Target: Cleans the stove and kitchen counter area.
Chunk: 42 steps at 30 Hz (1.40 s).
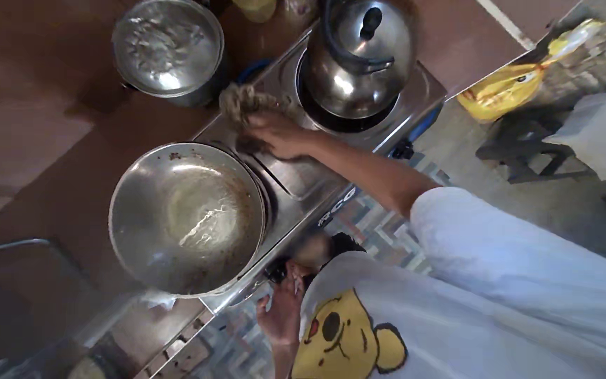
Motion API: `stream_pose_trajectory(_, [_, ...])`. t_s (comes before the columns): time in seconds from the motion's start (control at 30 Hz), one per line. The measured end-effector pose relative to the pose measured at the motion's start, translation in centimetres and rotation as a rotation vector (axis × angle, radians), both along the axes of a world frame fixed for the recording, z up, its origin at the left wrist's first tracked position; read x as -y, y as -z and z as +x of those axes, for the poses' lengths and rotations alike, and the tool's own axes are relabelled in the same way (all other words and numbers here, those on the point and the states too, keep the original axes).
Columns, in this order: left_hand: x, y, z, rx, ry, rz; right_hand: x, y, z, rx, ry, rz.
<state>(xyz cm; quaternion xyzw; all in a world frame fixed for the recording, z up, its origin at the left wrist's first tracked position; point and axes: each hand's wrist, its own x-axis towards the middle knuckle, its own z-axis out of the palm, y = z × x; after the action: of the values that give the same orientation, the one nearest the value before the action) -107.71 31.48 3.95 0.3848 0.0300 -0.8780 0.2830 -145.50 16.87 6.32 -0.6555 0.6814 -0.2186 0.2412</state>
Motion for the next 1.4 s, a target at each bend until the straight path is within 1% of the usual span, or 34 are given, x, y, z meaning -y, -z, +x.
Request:
stream_pose_trajectory(0.07, [0.1,0.0,-0.2,-0.001,-0.019,0.015,-5.4,0.0,2.1,0.014,-0.148,-0.040])
stream_pose_trajectory(0.17, [0.1,-0.4,-0.4,0.003,-0.033,0.040,-14.0,-0.1,5.1,0.130,-0.260,-0.068])
stream_pose_trajectory(0.2, [0.0,-0.5,-0.3,0.004,-0.022,0.022,-16.3,-0.3,5.6,0.206,-0.293,-0.025])
stream_pose_trajectory(0.27, [0.0,-0.2,-0.1,-0.023,-0.004,-0.022,-19.4,-2.0,5.6,0.438,-0.321,0.179])
stream_pose_trajectory(0.3, [0.0,-0.1,0.0,-0.037,0.001,-0.027,-20.5,-2.5,5.2,0.557,-0.280,0.240])
stream_pose_trajectory(0.33, [0.1,-0.1,0.0,-0.044,0.005,-0.029,-21.6,-2.8,4.6,0.652,-0.182,0.239])
stream_pose_trajectory(0.37, [0.0,-0.1,-0.1,-0.043,-0.002,-0.028,-22.4,-3.2,3.9,0.708,-0.048,0.173])
stream_pose_trajectory(0.43, [-0.1,-0.2,-0.2,-0.029,-0.020,-0.031,-23.3,-4.5,2.9,0.697,0.259,-0.013])
stream_pose_trajectory(0.47, [-0.2,-0.2,-0.2,-0.029,-0.019,-0.041,-23.4,-5.2,3.1,0.651,0.410,-0.081])
stream_pose_trajectory(0.5, [-0.2,-0.2,-0.2,-0.037,-0.017,-0.041,-23.2,-5.4,3.6,0.553,0.523,-0.134])
stream_pose_trajectory(0.53, [-0.2,-0.1,-0.2,-0.054,-0.013,-0.042,-22.8,-4.8,4.7,0.439,0.599,-0.131])
stream_pose_trajectory(0.57, [-0.2,-0.1,-0.2,-0.052,-0.009,-0.042,-22.3,-3.4,6.1,0.322,0.646,-0.087])
stream_pose_trajectory(0.63, [-0.1,0.0,-0.2,-0.049,-0.005,-0.055,-21.0,-0.1,9.3,0.058,0.683,0.003])
stream_pose_trajectory(0.67, [-0.2,0.1,-0.1,-0.049,-0.012,-0.053,-20.0,0.5,10.5,-0.041,0.691,0.042])
stream_pose_trajectory(0.7, [-0.3,0.2,-0.2,-0.045,-0.028,-0.047,-18.9,0.5,11.1,-0.093,0.692,0.077])
stream_pose_trajectory(0.73, [-0.5,0.2,-0.2,-0.051,-0.048,-0.032,-17.7,-0.1,11.1,-0.102,0.677,0.117])
stream_pose_trajectory(0.8, [-0.7,0.2,0.0,-0.066,-0.073,-0.029,-14.7,-1.5,10.4,-0.044,0.610,0.179])
stream_pose_trajectory(0.93, [-0.9,0.2,-0.5,-0.043,-0.103,-0.023,-6.4,-1.5,6.7,-0.023,0.510,0.153])
stream_pose_trajectory(1.0, [-0.8,-0.4,-0.8,-0.013,-0.132,0.018,-1.7,-1.8,3.9,0.005,0.546,0.162])
stream_pose_trajectory(1.13, [-0.6,-0.2,-0.7,-0.049,-0.132,0.040,6.1,-2.2,-3.2,0.023,0.751,0.160])
stream_pose_trajectory(1.2, [-0.8,0.1,-0.4,-0.068,-0.123,0.030,7.6,-1.8,-4.6,0.018,0.810,0.094])
stream_pose_trajectory(1.23, [-0.7,0.1,-0.3,-0.065,-0.122,0.032,7.3,-1.4,-3.9,0.033,0.791,0.036])
stream_pose_trajectory(1.3, [-0.6,0.4,-0.4,-0.078,-0.119,0.032,5.7,-0.6,-0.9,0.059,0.637,-0.132])
stream_pose_trajectory(1.33, [-0.6,0.7,-0.5,-0.100,-0.121,0.035,5.4,-0.6,0.2,0.070,0.538,-0.171])
stream_pose_trajectory(1.4, [-0.9,0.9,-0.2,-0.122,-0.120,0.032,5.6,-0.9,0.9,0.123,0.349,-0.110])
